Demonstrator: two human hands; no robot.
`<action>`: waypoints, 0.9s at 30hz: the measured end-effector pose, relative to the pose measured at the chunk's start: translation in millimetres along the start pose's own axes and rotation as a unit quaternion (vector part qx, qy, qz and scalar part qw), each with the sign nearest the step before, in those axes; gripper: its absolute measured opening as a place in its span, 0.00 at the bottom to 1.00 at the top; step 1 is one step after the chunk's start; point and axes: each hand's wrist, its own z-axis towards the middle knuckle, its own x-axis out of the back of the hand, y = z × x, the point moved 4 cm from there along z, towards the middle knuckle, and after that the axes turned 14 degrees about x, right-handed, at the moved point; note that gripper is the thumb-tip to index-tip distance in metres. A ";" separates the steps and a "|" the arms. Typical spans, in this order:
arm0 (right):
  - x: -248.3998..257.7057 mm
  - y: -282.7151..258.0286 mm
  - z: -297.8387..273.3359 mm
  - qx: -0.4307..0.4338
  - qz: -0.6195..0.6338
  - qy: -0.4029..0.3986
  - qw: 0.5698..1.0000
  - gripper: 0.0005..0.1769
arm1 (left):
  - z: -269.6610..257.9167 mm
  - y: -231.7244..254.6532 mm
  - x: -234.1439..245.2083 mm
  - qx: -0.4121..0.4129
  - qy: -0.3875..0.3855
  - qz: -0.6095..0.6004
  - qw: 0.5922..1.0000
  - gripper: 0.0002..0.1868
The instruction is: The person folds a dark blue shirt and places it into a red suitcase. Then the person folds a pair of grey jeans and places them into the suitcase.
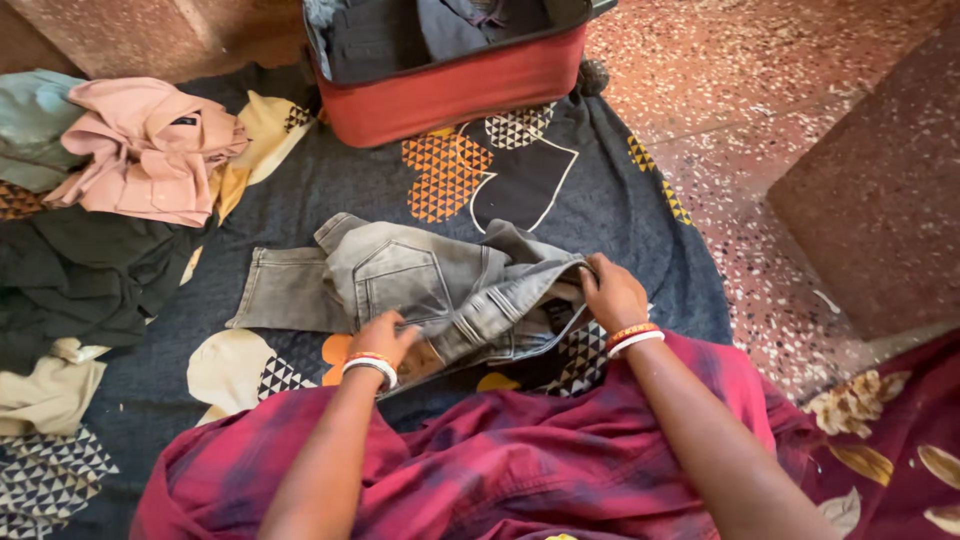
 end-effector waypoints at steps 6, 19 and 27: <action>-4.6 -5.4 -5.1 -0.015 -0.076 -0.030 0.997 0.14 | -36.7 36.9 16.5 -0.047 -0.085 0.016 0.995 0.50; 45.0 -54.9 27.9 -0.026 -0.018 0.078 0.996 0.14 | -18.2 20.9 -7.7 -0.125 0.111 0.130 0.977 0.24; 61.7 -70.7 39.2 0.018 0.153 0.099 0.983 0.14 | 24.2 -51.5 -11.0 0.210 -0.058 -0.047 0.975 0.55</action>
